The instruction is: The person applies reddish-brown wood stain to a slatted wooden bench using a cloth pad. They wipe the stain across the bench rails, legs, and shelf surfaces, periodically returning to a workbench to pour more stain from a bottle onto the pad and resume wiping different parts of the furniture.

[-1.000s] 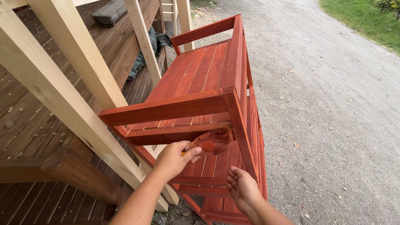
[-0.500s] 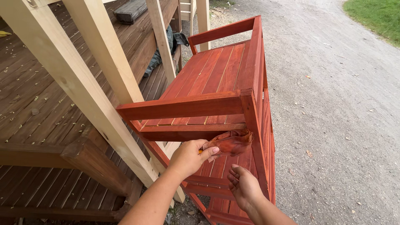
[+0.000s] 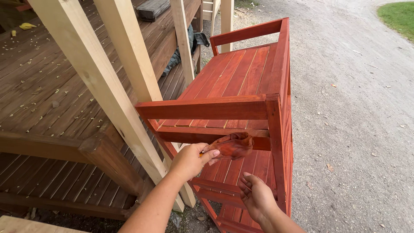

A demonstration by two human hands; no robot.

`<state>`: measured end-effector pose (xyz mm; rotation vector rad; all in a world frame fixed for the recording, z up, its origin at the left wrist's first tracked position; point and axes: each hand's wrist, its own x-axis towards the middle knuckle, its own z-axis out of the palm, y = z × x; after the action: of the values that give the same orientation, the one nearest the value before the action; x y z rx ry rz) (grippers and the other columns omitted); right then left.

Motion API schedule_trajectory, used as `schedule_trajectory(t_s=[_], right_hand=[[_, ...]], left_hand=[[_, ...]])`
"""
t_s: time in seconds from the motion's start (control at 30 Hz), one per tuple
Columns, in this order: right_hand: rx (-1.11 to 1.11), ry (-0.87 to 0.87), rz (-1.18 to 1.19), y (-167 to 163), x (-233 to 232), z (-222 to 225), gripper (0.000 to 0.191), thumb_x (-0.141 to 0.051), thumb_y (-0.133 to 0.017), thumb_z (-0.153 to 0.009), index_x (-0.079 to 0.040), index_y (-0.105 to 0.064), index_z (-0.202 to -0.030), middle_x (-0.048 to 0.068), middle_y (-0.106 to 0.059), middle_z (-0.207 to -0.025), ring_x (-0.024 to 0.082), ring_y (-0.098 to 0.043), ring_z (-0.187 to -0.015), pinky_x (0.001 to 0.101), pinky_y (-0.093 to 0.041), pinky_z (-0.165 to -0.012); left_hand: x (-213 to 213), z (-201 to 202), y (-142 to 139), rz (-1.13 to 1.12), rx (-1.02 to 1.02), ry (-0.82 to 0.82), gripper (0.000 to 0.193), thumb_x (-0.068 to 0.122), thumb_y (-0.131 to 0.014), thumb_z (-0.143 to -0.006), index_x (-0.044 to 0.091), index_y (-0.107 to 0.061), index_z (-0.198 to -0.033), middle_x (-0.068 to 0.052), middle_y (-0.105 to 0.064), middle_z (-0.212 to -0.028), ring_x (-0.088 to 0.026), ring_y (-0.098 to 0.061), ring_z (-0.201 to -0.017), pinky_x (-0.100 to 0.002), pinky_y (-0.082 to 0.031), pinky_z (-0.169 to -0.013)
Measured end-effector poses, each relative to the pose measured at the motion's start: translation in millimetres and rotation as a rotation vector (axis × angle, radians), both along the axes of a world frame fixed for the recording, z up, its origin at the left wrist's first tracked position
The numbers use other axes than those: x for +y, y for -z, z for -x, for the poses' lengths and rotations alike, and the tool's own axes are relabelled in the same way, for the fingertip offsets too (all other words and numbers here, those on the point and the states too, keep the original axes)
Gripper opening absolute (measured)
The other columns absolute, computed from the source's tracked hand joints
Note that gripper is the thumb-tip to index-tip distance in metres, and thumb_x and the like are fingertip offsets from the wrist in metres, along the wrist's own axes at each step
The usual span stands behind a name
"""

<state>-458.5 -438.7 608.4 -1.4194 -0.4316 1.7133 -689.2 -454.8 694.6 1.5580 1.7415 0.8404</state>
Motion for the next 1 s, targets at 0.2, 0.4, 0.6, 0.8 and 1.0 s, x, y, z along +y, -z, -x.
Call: schedule_trajectory(t_s=[0.2,0.4,0.6,0.8,1.0], right_hand=[[-0.047,0.015,0.034,-3,-4,-9,0.032,-0.024,-0.063,-0.100,-0.005,-0.060,-0.125,0.006,-0.062,-0.115,0.017,-0.059,-0.101,0.0336,-0.049,-0.092],[-0.044,0.003,0.032,1,-7,-14,0.036,-0.025,-0.061,-0.099,-0.004,-0.061,-0.128,0.006,-0.064,-0.121,0.017,-0.059,-0.105,0.0335,-0.048,-0.095],[-0.036,-0.008,0.046,8,-11,-9,0.035,-0.024,-0.061,-0.101,-0.005,-0.059,-0.130,0.006,-0.064,-0.121,0.018,-0.059,-0.110,0.0342,-0.047,-0.097],[-0.055,-0.073,0.033,21,-8,11,0.034,-0.024,-0.057,-0.100,-0.009,-0.063,-0.130,0.004,-0.061,-0.114,0.017,-0.058,-0.103,0.0330,-0.048,-0.089],[0.000,-0.170,0.016,33,-11,48,0.036,-0.021,-0.059,-0.100,-0.006,-0.060,-0.133,0.005,-0.060,-0.111,0.018,-0.057,-0.097,0.0333,-0.048,-0.085]], left_hand=[[-12,82,48,0.191,0.062,-0.343,0.045,0.061,-0.060,-0.092,0.022,-0.080,-0.099,0.007,-0.078,-0.083,-0.022,-0.073,-0.078,-0.037,-0.055,-0.074],[-37,116,84,0.291,0.077,-0.778,0.047,0.059,-0.057,-0.097,0.017,-0.079,-0.099,-0.009,-0.076,-0.100,-0.031,-0.071,-0.096,-0.046,-0.054,-0.081],[-21,70,85,0.168,-0.053,-0.794,0.039,0.047,-0.052,-0.100,0.013,-0.072,-0.101,-0.008,-0.079,-0.103,-0.033,-0.073,-0.097,-0.047,-0.055,-0.085],[-39,1,46,0.092,-0.051,-0.611,0.034,0.043,-0.051,-0.098,0.014,-0.068,-0.099,-0.001,-0.079,-0.092,-0.029,-0.073,-0.091,-0.046,-0.055,-0.080],[-72,-31,0,0.053,0.111,-0.327,0.036,0.046,-0.053,-0.099,0.012,-0.066,-0.102,-0.016,-0.073,-0.085,-0.037,-0.071,-0.084,-0.051,-0.054,-0.075]])
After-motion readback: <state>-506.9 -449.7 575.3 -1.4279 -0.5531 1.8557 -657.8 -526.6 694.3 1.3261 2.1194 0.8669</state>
